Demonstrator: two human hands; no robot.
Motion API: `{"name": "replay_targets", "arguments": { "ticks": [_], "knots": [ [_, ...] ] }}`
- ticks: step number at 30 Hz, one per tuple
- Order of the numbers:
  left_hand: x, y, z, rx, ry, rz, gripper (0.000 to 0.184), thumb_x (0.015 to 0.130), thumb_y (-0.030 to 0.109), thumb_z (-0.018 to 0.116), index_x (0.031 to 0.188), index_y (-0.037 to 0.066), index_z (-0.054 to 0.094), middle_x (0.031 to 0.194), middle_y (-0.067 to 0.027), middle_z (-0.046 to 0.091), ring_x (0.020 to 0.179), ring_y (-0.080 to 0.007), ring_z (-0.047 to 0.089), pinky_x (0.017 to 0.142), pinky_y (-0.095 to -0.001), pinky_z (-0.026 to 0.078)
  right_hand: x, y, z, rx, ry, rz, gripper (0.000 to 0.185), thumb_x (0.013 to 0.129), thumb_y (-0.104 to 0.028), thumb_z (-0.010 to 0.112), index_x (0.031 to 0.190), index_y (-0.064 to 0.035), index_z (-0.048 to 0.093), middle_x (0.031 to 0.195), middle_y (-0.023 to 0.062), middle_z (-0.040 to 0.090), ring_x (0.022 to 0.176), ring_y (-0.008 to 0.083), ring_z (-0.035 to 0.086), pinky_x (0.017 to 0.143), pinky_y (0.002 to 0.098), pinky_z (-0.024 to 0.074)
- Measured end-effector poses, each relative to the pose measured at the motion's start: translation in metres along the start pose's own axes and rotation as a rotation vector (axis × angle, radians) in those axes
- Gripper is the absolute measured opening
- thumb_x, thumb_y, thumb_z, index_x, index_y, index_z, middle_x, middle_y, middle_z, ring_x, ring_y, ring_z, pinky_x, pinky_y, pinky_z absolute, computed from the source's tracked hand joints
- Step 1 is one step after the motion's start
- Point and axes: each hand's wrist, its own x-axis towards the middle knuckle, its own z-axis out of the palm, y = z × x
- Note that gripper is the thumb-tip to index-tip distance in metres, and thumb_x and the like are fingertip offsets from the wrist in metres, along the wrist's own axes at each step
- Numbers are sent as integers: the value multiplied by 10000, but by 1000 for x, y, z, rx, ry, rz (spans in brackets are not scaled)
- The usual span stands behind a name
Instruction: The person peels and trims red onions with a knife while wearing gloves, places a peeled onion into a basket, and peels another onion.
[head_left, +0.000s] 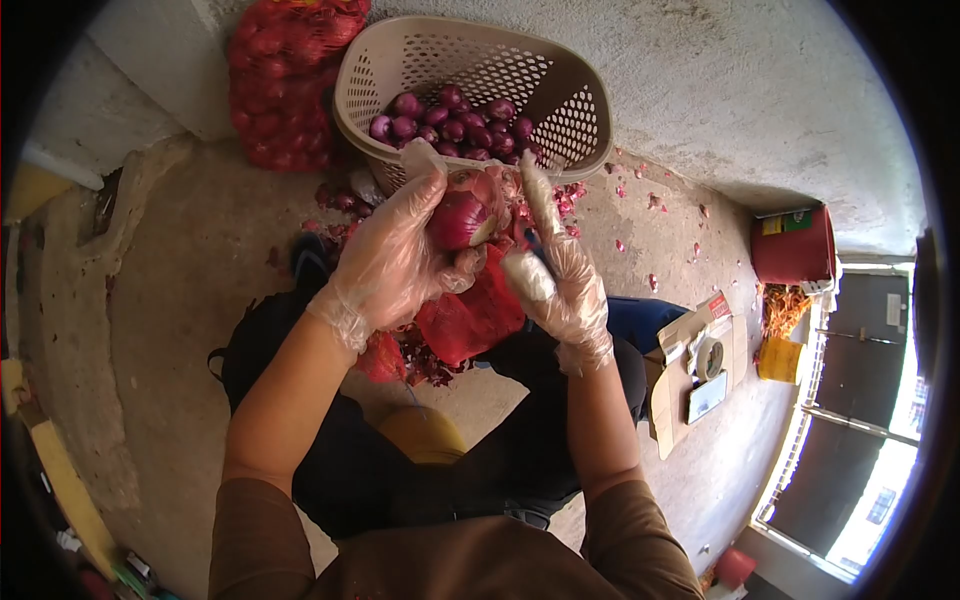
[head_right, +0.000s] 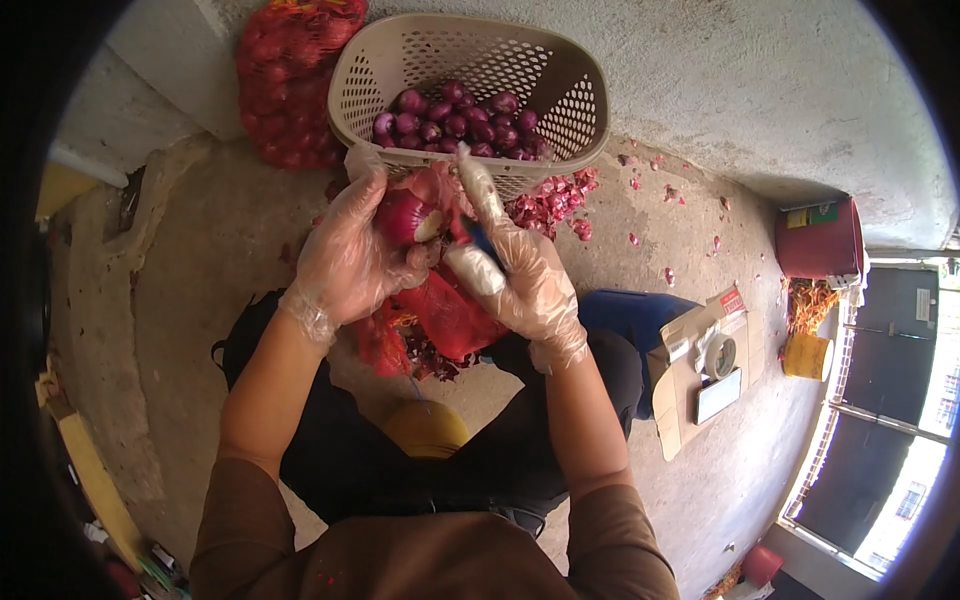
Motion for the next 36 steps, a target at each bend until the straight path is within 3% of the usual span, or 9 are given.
{"name": "replay_targets", "arguments": {
  "ticks": [7, 10, 15, 18, 21, 24, 28, 31, 36],
  "knots": [
    [2, -6, -3, 169, 19, 25, 494, 1023, 485, 432, 1335, 109, 508, 1127, -13, 630, 801, -105, 592, 628, -249, 465, -2, -4, 1, -34, -78, -16, 698, 921, -164, 639, 1521, -50, 301, 1353, 228, 552, 1224, 354, 571, 978, 348, 456],
    [1, -6, 7, 118, 129, 2, 481, 1035, 472, 410, 1336, 108, 507, 1147, -7, 617, 806, -85, 584, 626, -235, 462, -3, -2, 2, -41, -101, -1, 664, 923, -171, 648, 1502, -54, 345, 1192, 225, 638, 1067, 369, 649, 883, 365, 505],
    [2, -8, 2, 147, 108, 15, 494, 1031, 472, 422, 1358, 108, 491, 1166, -1, 611, 805, -63, 578, 619, -217, 461, -3, 1, 1, -180, -152, 35, 610, 920, -152, 652, 1474, -75, 407, 872, 161, 714, 782, 341, 694, 712, 366, 532],
    [2, -8, 3, 147, 130, 8, 492, 1028, 473, 431, 1353, 110, 498, 1141, 5, 616, 796, -53, 571, 609, -206, 451, -5, 5, 8, -133, -61, -5, 586, 911, -137, 658, 1453, -75, 445, 815, 135, 713, 748, 338, 678, 684, 357, 526],
    [1, -5, 8, 120, 119, 4, 469, 1023, 473, 446, 1313, 113, 523, 1104, 5, 620, 794, -61, 569, 613, -208, 448, -1, -4, 10, -46, -42, 57, 550, 919, -110, 638, 1440, -73, 467, 829, 144, 710, 743, 313, 692, 699, 347, 527],
    [0, -5, 4, 97, 103, -6, 445, 1013, 473, 470, 1265, 116, 547, 1088, -5, 623, 804, -86, 576, 634, -230, 456, -3, -5, 5, 6, -43, 151, 543, 930, -92, 605, 1450, -60, 453, 964, 167, 715, 833, 231, 715, 777, 313, 521],
    [0, -7, -7, 63, 28, -5, 437, 997, 470, 507, 1234, 107, 560, 1094, -28, 623, 823, -135, 586, 671, -271, 472, -3, 3, 8, 74, 61, 106, 541, 942, -103, 575, 1460, -42, 433, 1155, 162, 683, 985, 136, 656, 876, 282, 481],
    [-2, -7, -3, 101, 64, 15, 462, 989, 463, 525, 1265, 93, 549, 1109, -41, 616, 829, -148, 580, 681, -275, 475, -5, 0, 5, 199, 72, 262, 541, 949, -119, 566, 1464, -37, 424, 1218, 122, 670, 1044, 117, 618, 925, 277, 453],
    [-3, -1, -5, 39, -62, 41, 500, 983, 451, 540, 1332, 94, 520, 1153, -52, 610, 916, -159, 593, 720, -279, 493, -2, -7, 0, 256, 134, 375, 538, 956, -133, 550, 1468, -37, 417, 1276, 102, 639, 1140, 127, 570, 993, 281, 402]
  ]
}}
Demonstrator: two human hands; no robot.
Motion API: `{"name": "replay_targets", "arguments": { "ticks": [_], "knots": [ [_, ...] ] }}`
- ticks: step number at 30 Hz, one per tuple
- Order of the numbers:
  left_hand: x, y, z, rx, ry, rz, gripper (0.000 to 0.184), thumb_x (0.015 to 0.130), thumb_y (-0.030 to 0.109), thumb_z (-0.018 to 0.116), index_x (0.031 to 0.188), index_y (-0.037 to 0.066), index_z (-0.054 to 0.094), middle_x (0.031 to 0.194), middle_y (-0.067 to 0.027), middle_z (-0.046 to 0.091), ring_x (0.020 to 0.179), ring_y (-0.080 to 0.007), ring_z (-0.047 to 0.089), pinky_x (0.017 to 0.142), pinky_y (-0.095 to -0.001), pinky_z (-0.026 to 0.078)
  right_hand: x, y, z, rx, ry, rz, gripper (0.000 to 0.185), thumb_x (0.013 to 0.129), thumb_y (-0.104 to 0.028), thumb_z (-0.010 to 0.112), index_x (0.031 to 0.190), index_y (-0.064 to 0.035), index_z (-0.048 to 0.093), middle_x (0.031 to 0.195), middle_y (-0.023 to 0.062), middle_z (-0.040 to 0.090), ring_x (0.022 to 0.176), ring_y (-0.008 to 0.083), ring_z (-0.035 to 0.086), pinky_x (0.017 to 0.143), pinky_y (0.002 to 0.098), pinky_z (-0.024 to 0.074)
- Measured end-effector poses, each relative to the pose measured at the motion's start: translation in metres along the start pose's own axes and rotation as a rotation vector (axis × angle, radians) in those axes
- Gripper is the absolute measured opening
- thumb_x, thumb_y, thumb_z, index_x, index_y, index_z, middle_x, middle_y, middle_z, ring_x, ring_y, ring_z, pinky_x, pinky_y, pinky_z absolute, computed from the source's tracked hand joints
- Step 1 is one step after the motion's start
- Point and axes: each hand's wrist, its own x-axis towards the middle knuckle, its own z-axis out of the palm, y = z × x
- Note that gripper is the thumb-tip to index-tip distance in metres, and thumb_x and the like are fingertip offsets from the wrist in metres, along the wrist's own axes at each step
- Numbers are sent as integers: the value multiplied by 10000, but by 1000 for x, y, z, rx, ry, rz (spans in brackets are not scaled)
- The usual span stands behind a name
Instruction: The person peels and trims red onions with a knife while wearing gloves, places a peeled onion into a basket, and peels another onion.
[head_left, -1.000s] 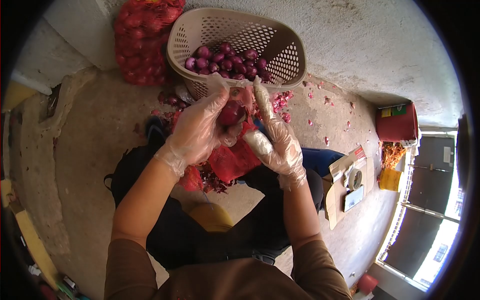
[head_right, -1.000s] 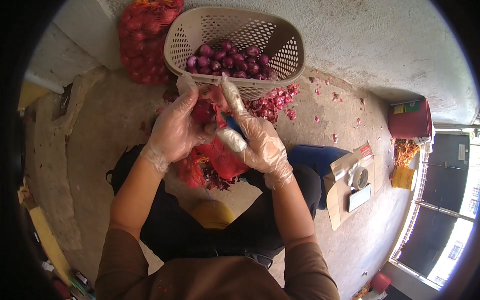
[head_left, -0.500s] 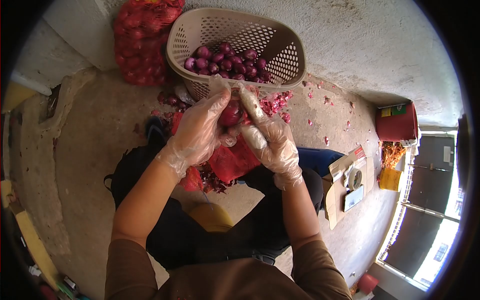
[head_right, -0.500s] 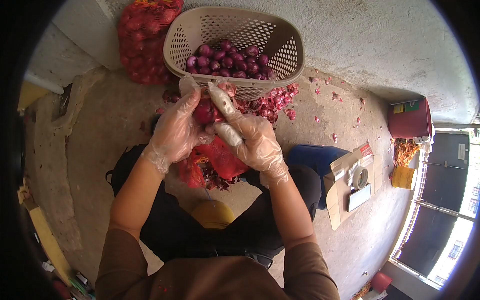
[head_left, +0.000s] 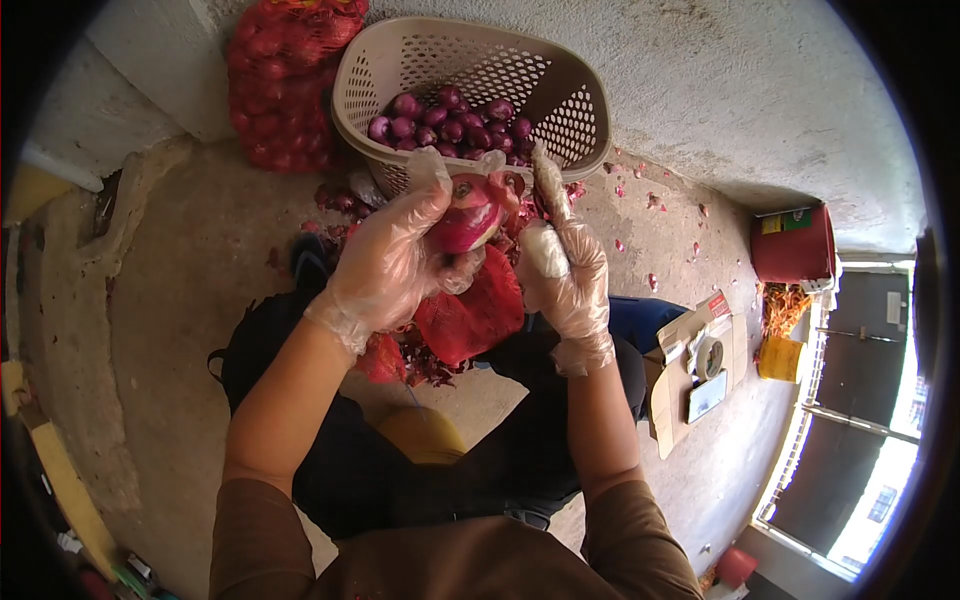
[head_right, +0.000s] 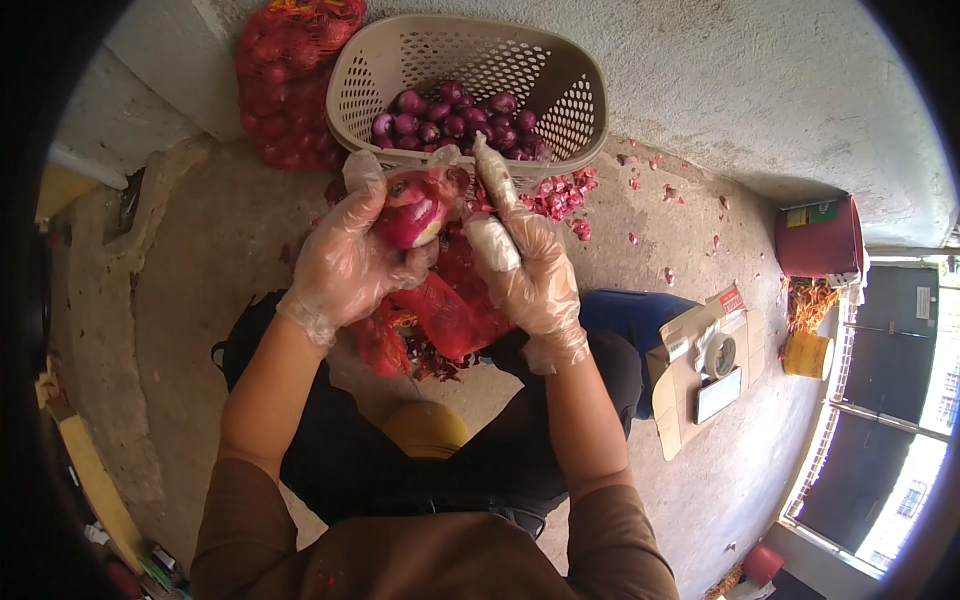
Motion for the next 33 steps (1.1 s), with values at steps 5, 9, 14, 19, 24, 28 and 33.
{"name": "replay_targets", "arguments": {
  "ticks": [5, 9, 14, 19, 24, 28, 33],
  "knots": [
    [0, -3, 1, 32, 86, 24, 499, 985, 429, 546, 1363, 108, 493, 1221, -30, 580, 1049, -136, 578, 821, -305, 512, -2, -6, 0, 78, -56, 13, 550, 958, -138, 546, 1479, -43, 402, 1242, 93, 638, 1072, 123, 563, 960, 272, 410],
    [1, -3, 4, 190, 81, 35, 485, 988, 377, 552, 1386, 115, 461, 1270, 0, 548, 1116, -123, 547, 879, -332, 505, -4, -6, 1, 44, -126, 2, 559, 959, -143, 542, 1488, -49, 390, 1215, 86, 636, 1018, 119, 558, 934, 265, 417],
    [4, -7, 4, 249, 126, 66, 471, 953, 240, 588, 1382, 102, 451, 1219, -2, 553, 1062, -103, 549, 858, -311, 510, -5, -8, -3, -37, -196, 45, 571, 960, -148, 538, 1499, -56, 374, 1182, 77, 635, 950, 115, 551, 901, 256, 425],
    [3, 1, 19, 166, 167, 102, 518, 877, 25, 599, 1374, 50, 455, 1126, -15, 574, 953, -81, 581, 846, -246, 514, -3, -9, -5, 54, -114, 138, 583, 962, -154, 534, 1510, -62, 359, 1148, 68, 633, 882, 111, 544, 868, 247, 434],
    [6, 0, 10, 137, 80, 194, 600, 801, -60, 577, 1378, 20, 434, 1223, -79, 560, 1015, -115, 587, 908, -261, 497, -1, -4, 0, 134, -44, 93, 663, 927, -311, 584, 1509, -73, 373, 677, -95, 496, 566, -1, 399, 546, 170, 348],
    [8, -1, 7, 156, 88, 244, 618, 789, -59, 580, 1383, 21, 428, 1267, -104, 548, 1049, -134, 589, 939, -287, 490, -2, -8, 1, 169, -72, 46, 779, 895, -303, 612, 1552, -81, 256, 892, -14, 509, 637, 43, 464, 615, 199, 381],
    [9, 5, 16, 386, 104, 318, 685, 758, -121, 616, 1397, 31, 421, 1426, -115, 480, 1185, -169, 555, 1023, -305, 459, -2, -12, -2, 187, -137, 62, 760, 901, -279, 618, 1544, -75, 267, 1004, 27, 504, 780, 95, 463, 705, 232, 384]
  ]
}}
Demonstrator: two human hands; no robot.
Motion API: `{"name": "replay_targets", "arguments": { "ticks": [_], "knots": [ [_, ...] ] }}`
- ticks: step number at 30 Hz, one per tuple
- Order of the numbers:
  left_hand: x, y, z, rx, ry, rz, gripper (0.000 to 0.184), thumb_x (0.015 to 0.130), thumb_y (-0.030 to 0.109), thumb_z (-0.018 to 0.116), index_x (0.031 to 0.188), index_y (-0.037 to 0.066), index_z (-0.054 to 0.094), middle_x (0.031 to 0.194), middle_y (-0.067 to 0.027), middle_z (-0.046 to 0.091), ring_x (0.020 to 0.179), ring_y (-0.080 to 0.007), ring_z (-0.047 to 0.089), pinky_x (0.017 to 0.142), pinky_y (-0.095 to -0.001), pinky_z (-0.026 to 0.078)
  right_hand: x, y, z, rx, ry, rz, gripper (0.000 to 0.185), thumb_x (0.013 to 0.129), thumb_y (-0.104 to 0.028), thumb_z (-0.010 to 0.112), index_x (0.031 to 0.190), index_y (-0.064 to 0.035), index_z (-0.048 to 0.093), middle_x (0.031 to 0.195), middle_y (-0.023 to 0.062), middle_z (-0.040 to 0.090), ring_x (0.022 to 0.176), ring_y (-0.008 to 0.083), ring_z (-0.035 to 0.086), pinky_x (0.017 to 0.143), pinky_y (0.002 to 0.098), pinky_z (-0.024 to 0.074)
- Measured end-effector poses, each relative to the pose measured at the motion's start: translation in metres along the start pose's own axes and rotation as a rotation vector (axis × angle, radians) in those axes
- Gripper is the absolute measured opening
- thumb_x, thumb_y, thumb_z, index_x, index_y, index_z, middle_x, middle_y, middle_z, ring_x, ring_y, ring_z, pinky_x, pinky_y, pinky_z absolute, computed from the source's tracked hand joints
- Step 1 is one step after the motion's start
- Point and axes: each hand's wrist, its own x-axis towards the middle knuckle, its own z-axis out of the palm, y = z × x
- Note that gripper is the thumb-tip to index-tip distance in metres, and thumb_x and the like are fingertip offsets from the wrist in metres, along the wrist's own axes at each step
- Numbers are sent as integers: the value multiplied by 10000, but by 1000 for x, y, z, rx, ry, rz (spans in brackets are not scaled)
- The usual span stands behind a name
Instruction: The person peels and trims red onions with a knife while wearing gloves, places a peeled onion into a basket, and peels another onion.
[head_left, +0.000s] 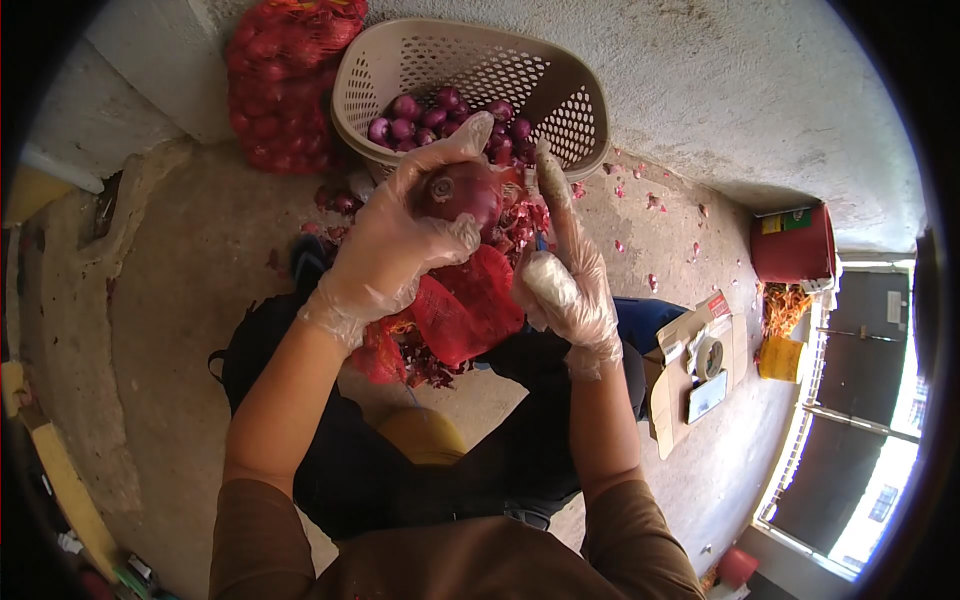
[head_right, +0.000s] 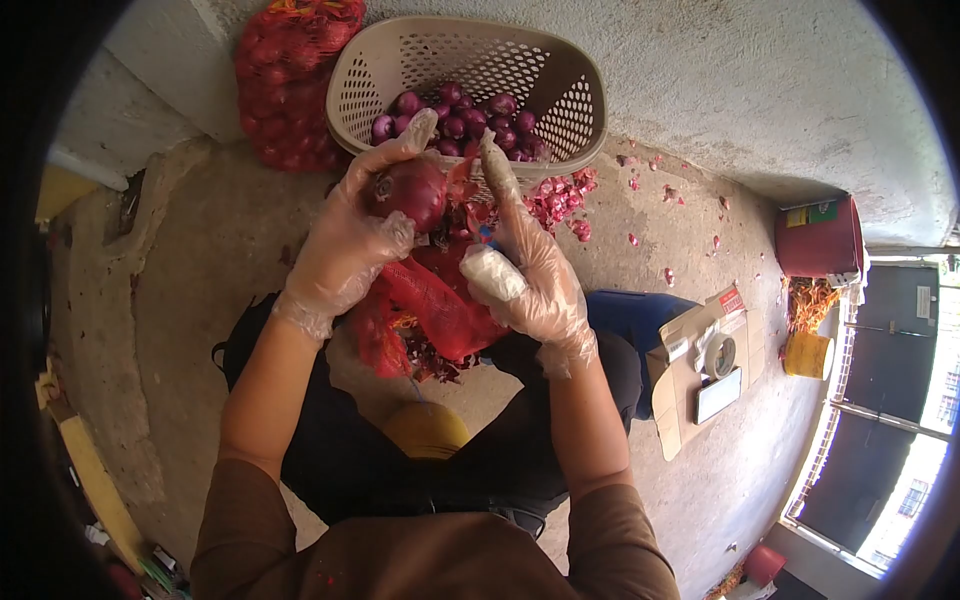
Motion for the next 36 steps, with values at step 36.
{"name": "replay_targets", "arguments": {
  "ticks": [36],
  "knots": [
    [2, 1, -9, 587, -98, 249, 667, 737, -109, 706, 1359, 8, 496, 1422, -136, 499, 1338, -210, 455, 1150, -334, 330, 4, 5, -8, -651, -159, -235, 690, 933, -233, 648, 1522, -98, 313, 1311, 213, 587, 1197, 397, 559, 952, 389, 486]
  ]
}}
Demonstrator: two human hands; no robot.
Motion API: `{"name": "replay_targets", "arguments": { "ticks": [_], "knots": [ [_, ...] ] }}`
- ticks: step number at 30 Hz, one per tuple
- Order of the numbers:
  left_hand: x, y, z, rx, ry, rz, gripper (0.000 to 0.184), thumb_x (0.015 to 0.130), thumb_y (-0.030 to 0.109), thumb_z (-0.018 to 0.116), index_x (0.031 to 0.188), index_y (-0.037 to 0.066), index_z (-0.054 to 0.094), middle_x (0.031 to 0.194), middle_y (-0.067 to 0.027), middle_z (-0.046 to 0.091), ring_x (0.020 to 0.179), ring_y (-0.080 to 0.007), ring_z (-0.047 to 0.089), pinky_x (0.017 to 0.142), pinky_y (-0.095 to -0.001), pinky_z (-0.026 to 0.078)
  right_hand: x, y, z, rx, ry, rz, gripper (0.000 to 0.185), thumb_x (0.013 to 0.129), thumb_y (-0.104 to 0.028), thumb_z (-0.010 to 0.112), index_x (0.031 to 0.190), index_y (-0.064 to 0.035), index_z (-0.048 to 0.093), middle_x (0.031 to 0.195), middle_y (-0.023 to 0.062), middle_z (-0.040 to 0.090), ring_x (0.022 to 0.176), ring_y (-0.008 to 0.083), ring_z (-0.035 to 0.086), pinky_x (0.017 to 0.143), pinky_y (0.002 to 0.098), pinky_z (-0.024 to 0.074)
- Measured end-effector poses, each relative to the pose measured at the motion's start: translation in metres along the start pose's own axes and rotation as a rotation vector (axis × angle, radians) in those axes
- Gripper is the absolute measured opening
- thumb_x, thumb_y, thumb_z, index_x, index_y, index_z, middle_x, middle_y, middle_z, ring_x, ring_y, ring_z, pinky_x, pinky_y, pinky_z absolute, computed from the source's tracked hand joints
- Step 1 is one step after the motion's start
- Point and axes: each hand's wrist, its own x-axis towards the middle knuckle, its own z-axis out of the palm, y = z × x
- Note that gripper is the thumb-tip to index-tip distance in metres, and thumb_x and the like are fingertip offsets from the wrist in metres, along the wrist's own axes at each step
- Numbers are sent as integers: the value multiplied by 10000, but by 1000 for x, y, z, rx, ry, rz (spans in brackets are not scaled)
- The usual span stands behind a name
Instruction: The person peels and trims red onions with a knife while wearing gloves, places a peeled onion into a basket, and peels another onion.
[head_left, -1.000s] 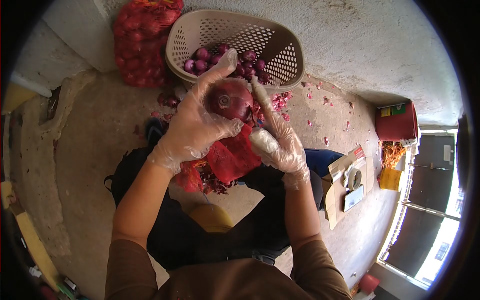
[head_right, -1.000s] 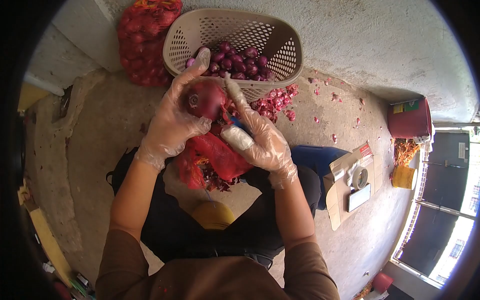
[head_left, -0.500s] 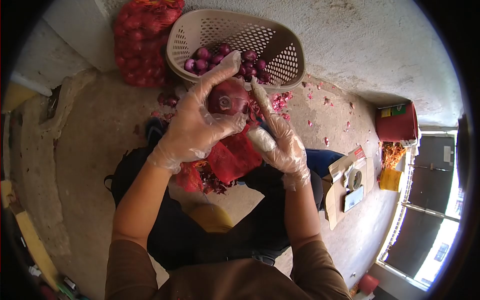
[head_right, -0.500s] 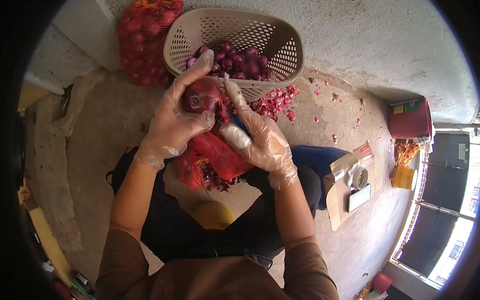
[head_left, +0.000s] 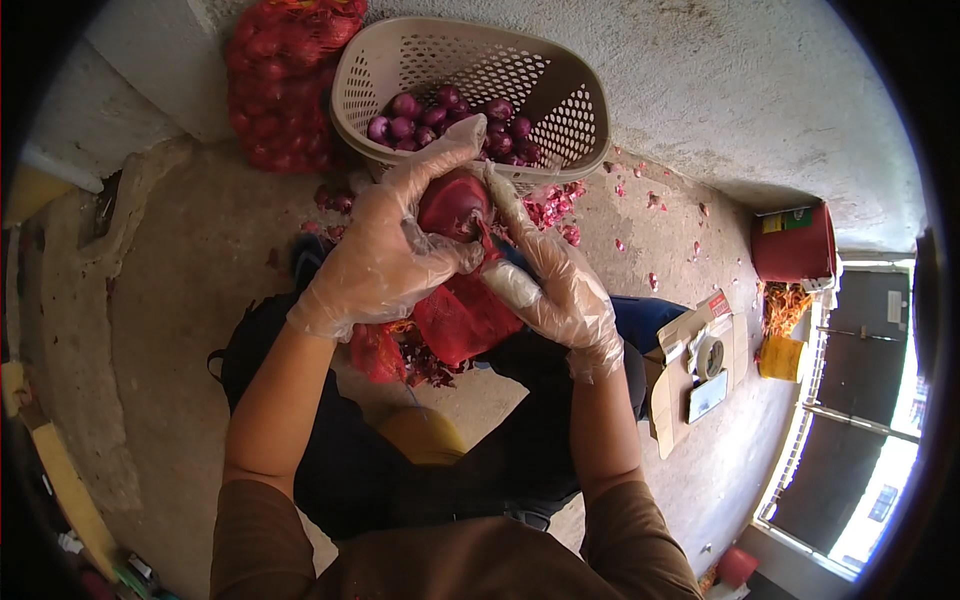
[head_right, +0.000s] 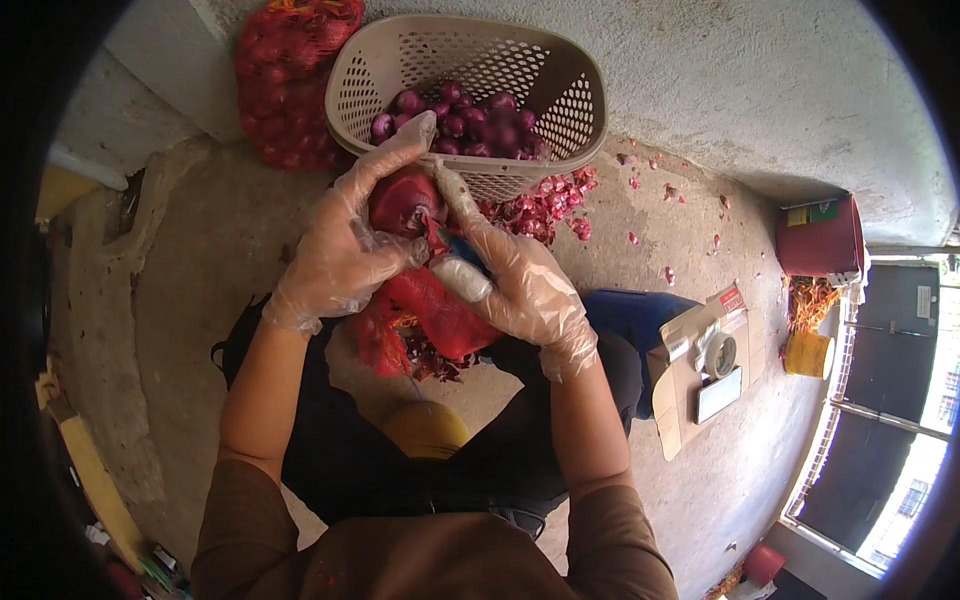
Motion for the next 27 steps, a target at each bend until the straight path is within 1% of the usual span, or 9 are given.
{"name": "replay_targets", "arguments": {
  "ticks": [4, 7, 10, 12, 16, 19, 22, 25, 27],
  "knots": [
    [-4, 1, -5, -54, -30, -207, 610, 773, -106, 691, 1344, -12, 497, 1343, -82, 540, 1168, -127, 549, 1040, -274, 441, 0, 6, 2, 18, 5, -59, 688, 935, -231, 644, 1519, -81, 313, 1371, 208, 544, 1237, 387, 535, 981, 381, 469],
    [-4, -2, -3, -150, -10, -183, 590, 787, -113, 683, 1337, -13, 492, 1308, -52, 544, 1068, -84, 557, 937, -241, 501, -2, 7, 4, 29, 12, -53, 687, 937, -221, 640, 1518, -69, 308, 1409, 200, 515, 1274, 376, 513, 1007, 375, 452],
    [-5, 4, -1, -278, 8, -255, 596, 793, -128, 677, 1340, 0, 479, 1361, -66, 519, 1113, -107, 558, 932, -255, 518, 0, 5, 8, 31, 88, -117, 684, 937, -209, 635, 1517, -61, 305, 1427, 194, 500, 1291, 373, 503, 1023, 373, 439],
    [-5, 3, 1, -310, 12, -215, 595, 797, -136, 675, 1339, 3, 472, 1404, -77, 489, 1148, -122, 549, 951, -273, 519, 0, 4, 9, 55, 106, -120, 684, 936, -197, 634, 1518, -59, 302, 1443, 189, 487, 1299, 374, 496, 1033, 372, 431],
    [-3, -2, 2, -248, 1, -85, 591, 802, -140, 677, 1334, 11, 468, 1483, -98, 421, 1256, -154, 497, 993, -300, 511, 1, 5, 10, 33, 117, -91, 659, 934, -180, 632, 1513, -89, 331, 1274, 225, 593, 1171, 373, 595, 954, 374, 477],
    [-5, 2, 2, -277, 2, -168, 596, 801, -136, 681, 1336, 25, 472, 1498, -104, 408, 1320, -168, 445, 1012, -309, 500, -1, 6, 10, 25, 100, -28, 640, 935, -174, 629, 1509, -122, 352, 1084, 234, 657, 1023, 365, 668, 873, 369, 508],
    [-4, 1, 3, -268, -1, -131, 597, 804, -136, 675, 1338, 38, 472, 1510, -106, 397, 1354, -184, 415, 1023, -317, 493, 0, 10, 10, 16, 124, -62, 632, 939, -172, 624, 1511, -146, 357, 963, 227, 673, 916, 345, 700, 822, 359, 518],
    [-4, 6, 7, -387, 67, -222, 685, 689, -165, 653, 1327, 22, 491, 1525, -157, 377, 1398, -238, 378, 1137, -369, 364, -1, 4, 8, 72, 105, 48, 633, 945, -164, 612, 1518, -146, 345, 1001, 214, 678, 949, 288, 702, 844, 346, 511],
    [-3, 7, 7, -399, 70, -189, 686, 684, -172, 647, 1321, 31, 496, 1529, -159, 372, 1408, -241, 367, 1137, -368, 363, -1, 4, 8, 213, 117, 167, 633, 949, -157, 603, 1521, -126, 335, 1116, 197, 667, 1059, 243, 663, 908, 336, 486]
  ]
}}
